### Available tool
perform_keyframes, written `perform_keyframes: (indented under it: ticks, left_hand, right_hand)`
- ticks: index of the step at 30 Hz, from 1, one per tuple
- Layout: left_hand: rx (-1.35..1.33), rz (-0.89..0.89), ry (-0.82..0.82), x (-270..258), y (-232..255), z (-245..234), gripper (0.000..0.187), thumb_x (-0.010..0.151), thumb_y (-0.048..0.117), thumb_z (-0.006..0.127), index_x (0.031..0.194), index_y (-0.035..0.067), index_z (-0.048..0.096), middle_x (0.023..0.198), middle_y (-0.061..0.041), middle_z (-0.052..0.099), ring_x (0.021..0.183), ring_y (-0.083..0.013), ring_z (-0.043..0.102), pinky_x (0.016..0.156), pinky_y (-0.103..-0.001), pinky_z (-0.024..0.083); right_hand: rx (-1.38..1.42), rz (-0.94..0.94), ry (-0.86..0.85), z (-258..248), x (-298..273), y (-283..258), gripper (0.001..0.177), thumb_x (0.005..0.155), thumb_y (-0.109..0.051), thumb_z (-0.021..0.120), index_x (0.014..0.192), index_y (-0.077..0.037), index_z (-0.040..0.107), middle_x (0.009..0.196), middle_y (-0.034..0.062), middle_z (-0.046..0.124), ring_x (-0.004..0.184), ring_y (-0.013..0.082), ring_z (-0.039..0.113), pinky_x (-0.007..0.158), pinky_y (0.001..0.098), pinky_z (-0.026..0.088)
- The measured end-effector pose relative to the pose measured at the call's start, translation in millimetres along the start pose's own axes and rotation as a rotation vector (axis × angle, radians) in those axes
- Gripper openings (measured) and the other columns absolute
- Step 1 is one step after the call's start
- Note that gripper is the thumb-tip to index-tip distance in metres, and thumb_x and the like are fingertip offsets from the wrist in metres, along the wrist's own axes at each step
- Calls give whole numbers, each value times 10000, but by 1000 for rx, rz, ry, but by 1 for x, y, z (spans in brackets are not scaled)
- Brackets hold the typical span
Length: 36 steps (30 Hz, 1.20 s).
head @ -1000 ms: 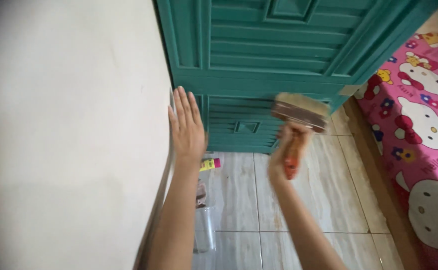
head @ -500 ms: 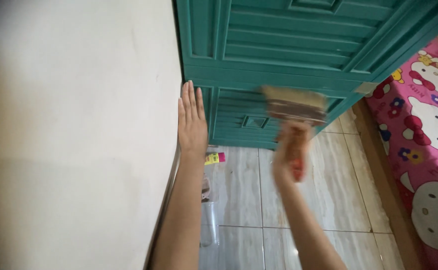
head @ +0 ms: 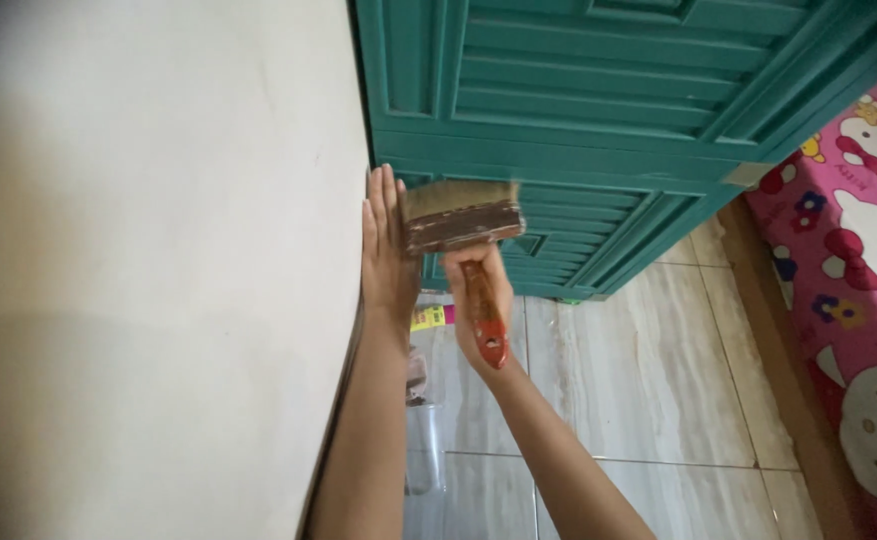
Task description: Dusting a green cabinet using a large brush.
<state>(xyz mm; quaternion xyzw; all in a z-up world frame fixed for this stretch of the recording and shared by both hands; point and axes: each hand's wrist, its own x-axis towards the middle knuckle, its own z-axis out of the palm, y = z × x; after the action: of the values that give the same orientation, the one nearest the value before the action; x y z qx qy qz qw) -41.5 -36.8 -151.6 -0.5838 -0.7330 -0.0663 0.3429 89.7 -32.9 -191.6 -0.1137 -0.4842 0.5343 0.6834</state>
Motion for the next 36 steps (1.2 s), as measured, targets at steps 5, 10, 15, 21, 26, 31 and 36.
perform_keyframes:
  ticks: [5,10,15,21,26,31,36]
  left_hand:
    - [211,59,-112,7,-2,-9,635,1090,237,370,1653,-9,210,1726,-194,120,1593,-331,104,1284,-454,61]
    - [236,67,-113,8,4,-6,662,1061,240,390,1667,61,190,1728,-167,94,1590,-324,79,1266,-494,30]
    - [247,45,-96,10,7,-6,672,1050,223,405,1670,87,182,1729,-156,94,1589,-317,62,1273,-484,28]
    - [160,148,-142,5,-4,-10,635,1083,280,356,1614,-54,257,1708,-228,147,1584,-343,115,1276,-445,85]
    - [340,140,-180,5,-2,-6,633,1075,284,349,1596,-69,278,1690,-244,171,1574,-344,120,1260,-454,57]
    - [438,156,-207,6,-2,-8,616,1075,268,348,1591,-58,267,1694,-227,148,1575,-340,107,1254,-487,26]
    - [450,178,-219,7,-2,-21,641,1054,296,317,1591,-49,260,1685,-222,168,1567,-331,116,1244,-453,24]
  right_hand:
    - [-665,-107,113,-37,4,-43,60,1066,-111,621,1108,-125,580,1026,25,605,871,127,581,766,280,496]
    - [-673,-111,381,-85,13,-86,44,1100,-157,580,1133,-145,553,1037,20,625,821,93,555,699,247,482]
    - [-621,-181,449,-83,13,-62,60,1058,-180,587,1098,-147,557,1022,11,606,810,98,552,667,236,472]
    - [-383,-90,82,11,4,-14,141,1049,-153,704,1103,-80,596,1096,38,571,1004,139,561,900,284,476]
    - [-484,-80,54,-8,9,-44,232,922,-196,542,1113,-72,592,1098,34,597,1001,126,585,909,283,492]
    - [-740,-245,324,-42,14,-67,70,1099,-155,545,1151,-108,539,1106,37,600,958,139,597,793,263,505]
    - [-628,-99,551,-11,19,-48,64,1025,-125,580,1071,-151,545,1052,25,638,879,117,662,607,232,502]
